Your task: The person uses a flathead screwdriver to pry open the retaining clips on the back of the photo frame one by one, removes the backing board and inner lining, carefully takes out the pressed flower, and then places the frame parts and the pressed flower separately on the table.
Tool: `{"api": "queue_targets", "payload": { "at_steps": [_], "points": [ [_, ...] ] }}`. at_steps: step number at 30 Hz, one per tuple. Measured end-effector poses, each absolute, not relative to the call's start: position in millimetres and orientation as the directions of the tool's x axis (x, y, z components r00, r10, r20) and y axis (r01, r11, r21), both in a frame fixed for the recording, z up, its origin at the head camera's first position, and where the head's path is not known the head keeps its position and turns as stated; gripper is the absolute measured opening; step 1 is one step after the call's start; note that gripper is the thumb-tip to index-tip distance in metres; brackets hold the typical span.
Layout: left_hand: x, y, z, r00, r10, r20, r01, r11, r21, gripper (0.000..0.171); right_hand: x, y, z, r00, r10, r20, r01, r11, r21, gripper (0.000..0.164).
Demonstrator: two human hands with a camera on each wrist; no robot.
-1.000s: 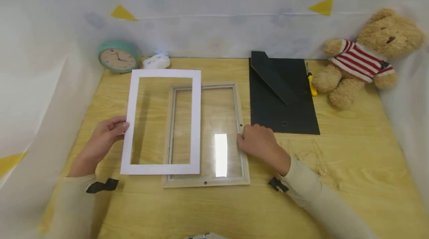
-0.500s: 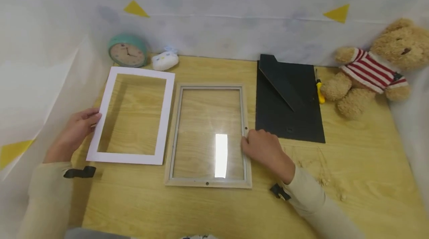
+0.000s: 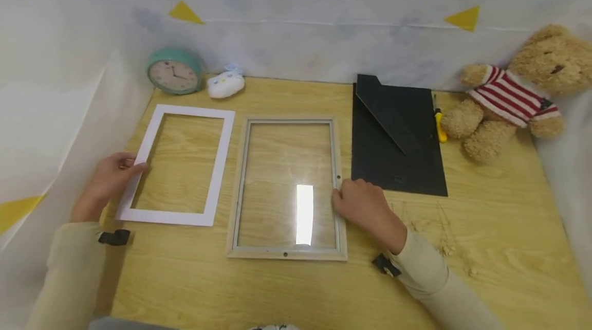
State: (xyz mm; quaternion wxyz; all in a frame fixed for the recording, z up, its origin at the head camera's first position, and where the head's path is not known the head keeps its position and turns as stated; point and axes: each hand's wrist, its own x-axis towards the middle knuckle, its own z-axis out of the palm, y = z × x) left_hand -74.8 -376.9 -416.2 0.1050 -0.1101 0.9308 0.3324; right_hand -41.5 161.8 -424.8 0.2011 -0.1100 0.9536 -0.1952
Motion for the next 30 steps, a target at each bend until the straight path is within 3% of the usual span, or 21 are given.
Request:
{"api": "queue_targets", "payload": {
  "at_steps": [9,17,30],
  "points": [
    [-76,-369,-422,-0.973,-0.171,-0.157,-0.227,0.841,0.492,0.047,-42,161,-425,-0.893,-0.288,-0.345,-0.127,0.898,-0.420,0.050],
    [-81,-363,-425,-0.961,-0.226,-0.158,-0.275,0.832,0.481,0.046,-41,163,-426,-0.890,-0.275,-0.363,-0.105,0.899,-0.424,0.050],
    [-83,-362,-424,-0.965,-0.205,-0.164,-0.259,0.842,0.473,0.045,-43,165,-427,-0.882,-0.258,-0.394,-0.060,0.891,-0.451,0.041]
  ]
}}
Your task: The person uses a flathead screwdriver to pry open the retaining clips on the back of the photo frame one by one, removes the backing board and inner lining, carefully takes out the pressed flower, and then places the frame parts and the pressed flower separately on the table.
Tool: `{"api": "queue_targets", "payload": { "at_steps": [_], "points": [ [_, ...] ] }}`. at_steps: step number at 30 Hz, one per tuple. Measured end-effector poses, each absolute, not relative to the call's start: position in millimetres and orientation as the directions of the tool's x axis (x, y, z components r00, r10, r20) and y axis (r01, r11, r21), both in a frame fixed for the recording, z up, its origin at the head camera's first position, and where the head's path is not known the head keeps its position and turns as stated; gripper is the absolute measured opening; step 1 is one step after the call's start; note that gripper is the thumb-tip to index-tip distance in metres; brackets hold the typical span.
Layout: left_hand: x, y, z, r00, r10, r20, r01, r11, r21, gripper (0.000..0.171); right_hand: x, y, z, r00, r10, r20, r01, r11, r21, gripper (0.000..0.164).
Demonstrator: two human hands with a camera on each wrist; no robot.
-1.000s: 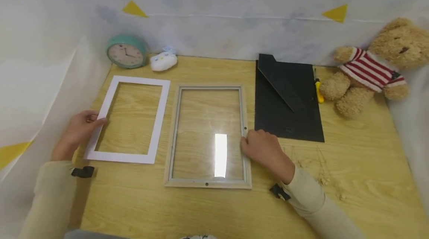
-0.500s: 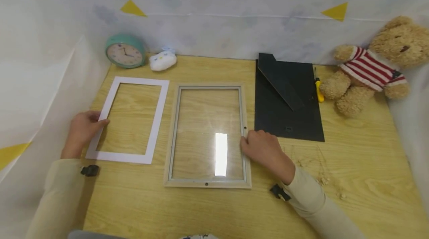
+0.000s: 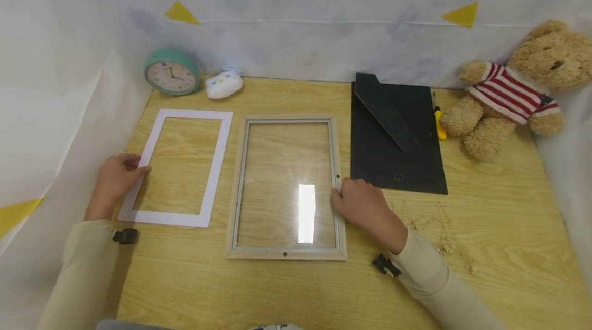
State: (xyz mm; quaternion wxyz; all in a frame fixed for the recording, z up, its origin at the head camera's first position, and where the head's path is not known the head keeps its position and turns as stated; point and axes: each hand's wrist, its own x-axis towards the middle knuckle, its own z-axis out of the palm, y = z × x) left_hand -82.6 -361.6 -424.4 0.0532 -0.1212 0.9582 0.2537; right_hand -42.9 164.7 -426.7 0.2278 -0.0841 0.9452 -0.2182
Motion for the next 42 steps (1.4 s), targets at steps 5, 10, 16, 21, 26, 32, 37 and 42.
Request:
{"api": "queue_targets", "payload": {
  "at_steps": [5,10,16,21,26,32,37,42],
  "points": [
    [-85,-350,-421,-0.972,-0.150,-0.181,-0.217,0.867,0.449,0.058,-43,167,-427,-0.878,-0.262,-0.400,-0.032,0.867,-0.498,0.039],
    [-83,-320,-413,-0.982,-0.080,-0.171,-0.152,0.872,0.465,0.063,-42,167,-430,-0.885,-0.286,-0.368,-0.049,0.842,-0.537,0.040],
    [-80,-284,-406,-0.991,0.058,-0.122,-0.020,0.830,0.557,0.058,-39,167,-432,-0.900,-0.269,-0.343,-0.033,0.826,-0.562,0.039],
    [-80,-269,-407,-0.989,0.129,-0.078,0.054,0.786,0.616,0.052,-33,168,-435,-0.916,-0.240,-0.321,-0.011,0.816,-0.578,0.041],
    [-77,-253,-408,-0.976,0.201,-0.078,0.088,0.703,0.706,0.048,-26,169,-438,-0.936,-0.240,-0.258,-0.042,0.803,-0.595,0.044],
    [-73,-229,-406,-0.931,0.291,-0.218,-0.017,0.563,0.826,0.052,-18,170,-441,-0.950,-0.255,-0.180,-0.097,0.788,-0.608,0.045],
    [-71,-212,-409,-0.909,0.339,-0.241,-0.038,0.510,0.860,0.054,-14,169,-441,-0.956,-0.252,-0.153,-0.107,0.782,-0.614,0.045],
    [-67,-200,-416,-0.890,0.343,-0.301,-0.123,0.455,0.882,0.062,-10,170,-441,-0.957,-0.248,-0.149,-0.105,0.777,-0.621,0.043]
  ]
}}
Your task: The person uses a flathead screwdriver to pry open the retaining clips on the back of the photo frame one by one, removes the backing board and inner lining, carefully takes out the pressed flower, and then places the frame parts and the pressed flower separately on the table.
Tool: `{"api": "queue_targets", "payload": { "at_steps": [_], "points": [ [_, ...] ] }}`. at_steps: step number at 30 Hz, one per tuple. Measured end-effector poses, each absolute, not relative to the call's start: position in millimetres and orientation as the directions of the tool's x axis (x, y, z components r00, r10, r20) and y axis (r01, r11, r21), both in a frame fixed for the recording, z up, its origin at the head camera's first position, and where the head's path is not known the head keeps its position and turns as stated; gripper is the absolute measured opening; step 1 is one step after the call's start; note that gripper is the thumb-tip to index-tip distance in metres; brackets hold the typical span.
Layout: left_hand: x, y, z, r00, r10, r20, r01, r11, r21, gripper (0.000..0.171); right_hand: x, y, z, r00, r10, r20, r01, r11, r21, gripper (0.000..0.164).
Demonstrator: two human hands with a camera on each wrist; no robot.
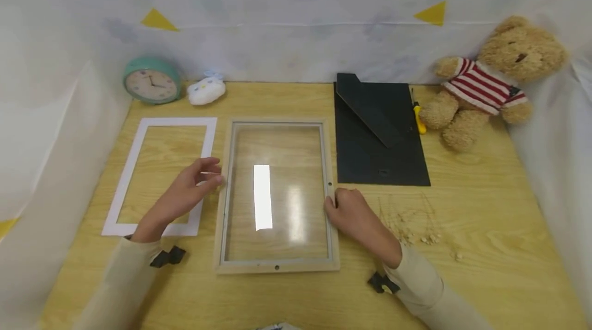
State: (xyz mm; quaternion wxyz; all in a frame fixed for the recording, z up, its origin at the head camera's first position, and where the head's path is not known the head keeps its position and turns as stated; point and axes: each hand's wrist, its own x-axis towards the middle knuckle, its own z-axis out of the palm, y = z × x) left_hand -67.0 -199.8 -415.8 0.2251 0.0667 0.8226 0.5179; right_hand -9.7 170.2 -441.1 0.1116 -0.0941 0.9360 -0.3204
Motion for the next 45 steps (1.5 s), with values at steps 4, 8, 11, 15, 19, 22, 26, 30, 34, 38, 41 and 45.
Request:
{"api": "queue_targets", "payload": {
  "at_steps": [4,8,11,15,19,22,26,30,34,38,41,45],
  "points": [
    [-59,-192,-423,-0.861,0.352,-0.367,-0.243,0.350,0.905,0.073,-5,172,-441,-0.960,-0.246,-0.136,-0.109,0.770,-0.628,0.042],
    [-53,-184,-431,-0.844,0.355,-0.402,-0.352,0.199,0.914,0.076,-1,173,-439,-0.963,-0.235,-0.133,-0.100,0.768,-0.632,0.040],
    [-50,-181,-436,-0.840,0.349,-0.415,-0.419,0.068,0.905,0.071,0,175,-440,-0.966,-0.224,-0.127,-0.097,0.774,-0.625,0.041],
    [-47,-177,-440,-0.845,0.352,-0.402,-0.455,-0.080,0.887,0.063,1,177,-441,-0.968,-0.221,-0.116,-0.105,0.781,-0.615,0.041],
    [-45,-176,-446,-0.845,0.385,-0.371,-0.476,-0.225,0.850,0.064,2,179,-442,-0.966,-0.225,-0.124,-0.104,0.784,-0.612,0.041],
    [-42,-176,-450,-0.844,0.407,-0.350,-0.475,-0.264,0.839,0.065,2,180,-442,-0.965,-0.223,-0.137,-0.094,0.783,-0.615,0.041],
    [-36,-176,-453,-0.842,0.425,-0.330,-0.463,-0.259,0.847,0.069,5,181,-441,-0.964,-0.218,-0.154,-0.079,0.784,-0.616,0.039],
    [-30,-177,-455,-0.853,0.422,-0.307,-0.429,-0.232,0.873,0.074,9,183,-442,-0.960,-0.223,-0.168,-0.075,0.787,-0.612,0.039],
    [-21,-177,-454,-0.867,0.408,-0.287,-0.380,-0.168,0.910,0.077,17,183,-444,-0.957,-0.234,-0.168,-0.085,0.787,-0.612,0.040],
    [-14,-177,-454,-0.876,0.406,-0.262,-0.332,-0.112,0.937,0.065,24,183,-446,-0.961,-0.229,-0.158,-0.086,0.783,-0.616,0.041],
    [-9,-177,-455,-0.876,0.415,-0.245,-0.305,-0.085,0.948,0.052,28,182,-446,-0.962,-0.224,-0.155,-0.085,0.788,-0.609,0.041],
    [-4,-176,-455,-0.863,0.439,-0.250,-0.291,-0.028,0.956,0.045,32,181,-446,-0.963,-0.217,-0.162,-0.078,0.796,-0.600,0.041]
  ]
}}
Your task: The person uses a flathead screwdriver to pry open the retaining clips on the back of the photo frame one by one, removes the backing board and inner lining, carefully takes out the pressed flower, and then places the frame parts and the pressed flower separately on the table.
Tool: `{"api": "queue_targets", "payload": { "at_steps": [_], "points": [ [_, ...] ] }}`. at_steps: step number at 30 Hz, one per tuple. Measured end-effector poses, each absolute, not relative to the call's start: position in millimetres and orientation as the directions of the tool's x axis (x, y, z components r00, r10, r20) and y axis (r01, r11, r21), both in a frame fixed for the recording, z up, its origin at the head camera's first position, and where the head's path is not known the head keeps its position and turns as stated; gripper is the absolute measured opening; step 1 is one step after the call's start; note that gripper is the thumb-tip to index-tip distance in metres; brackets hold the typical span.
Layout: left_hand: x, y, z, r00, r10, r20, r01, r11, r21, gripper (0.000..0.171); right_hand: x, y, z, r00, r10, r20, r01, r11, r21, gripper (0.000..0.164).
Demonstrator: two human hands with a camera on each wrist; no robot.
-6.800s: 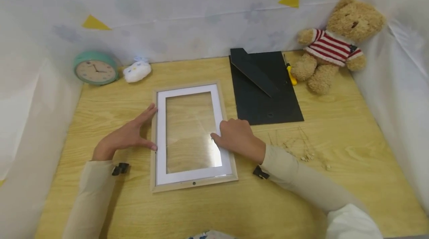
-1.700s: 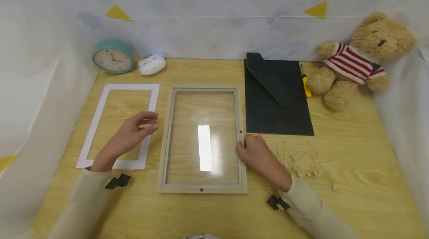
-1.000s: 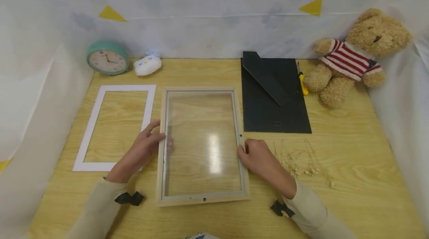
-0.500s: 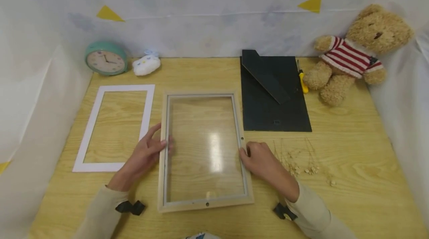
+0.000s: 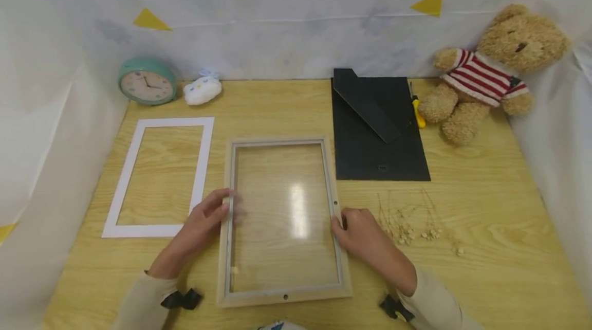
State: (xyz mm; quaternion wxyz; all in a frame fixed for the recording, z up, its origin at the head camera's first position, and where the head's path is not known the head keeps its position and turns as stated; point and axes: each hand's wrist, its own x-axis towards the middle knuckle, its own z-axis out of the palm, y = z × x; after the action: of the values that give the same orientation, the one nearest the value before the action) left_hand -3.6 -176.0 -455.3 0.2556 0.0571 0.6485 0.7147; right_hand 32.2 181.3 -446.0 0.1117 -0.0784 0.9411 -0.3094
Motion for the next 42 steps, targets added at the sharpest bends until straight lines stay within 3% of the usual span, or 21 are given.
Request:
{"api": "queue_targets", "payload": {
  "at_steps": [10,26,35,39,42],
  "points": [
    [2,-177,-450,-0.871,0.435,-0.228,-0.164,0.179,0.970,0.035,41,182,-445,-0.970,-0.220,-0.108,-0.116,0.800,-0.589,0.045],
    [15,-173,-441,-0.870,0.393,-0.297,-0.227,0.215,0.950,0.037,56,177,-444,-0.968,-0.189,-0.167,-0.046,0.784,-0.619,0.041],
    [12,-173,-435,-0.924,0.334,-0.186,-0.074,0.320,0.945,0.030,56,177,-443,-0.971,-0.191,-0.144,-0.063,0.784,-0.617,0.041],
    [7,-172,-431,-0.924,0.369,-0.105,0.007,0.289,0.957,0.029,56,176,-442,-0.969,-0.183,-0.167,-0.045,0.793,-0.608,0.040],
    [2,-171,-428,-0.906,0.409,-0.113,-0.014,0.239,0.971,0.033,55,176,-441,-0.966,-0.179,-0.188,-0.033,0.802,-0.596,0.039]
  ]
}}
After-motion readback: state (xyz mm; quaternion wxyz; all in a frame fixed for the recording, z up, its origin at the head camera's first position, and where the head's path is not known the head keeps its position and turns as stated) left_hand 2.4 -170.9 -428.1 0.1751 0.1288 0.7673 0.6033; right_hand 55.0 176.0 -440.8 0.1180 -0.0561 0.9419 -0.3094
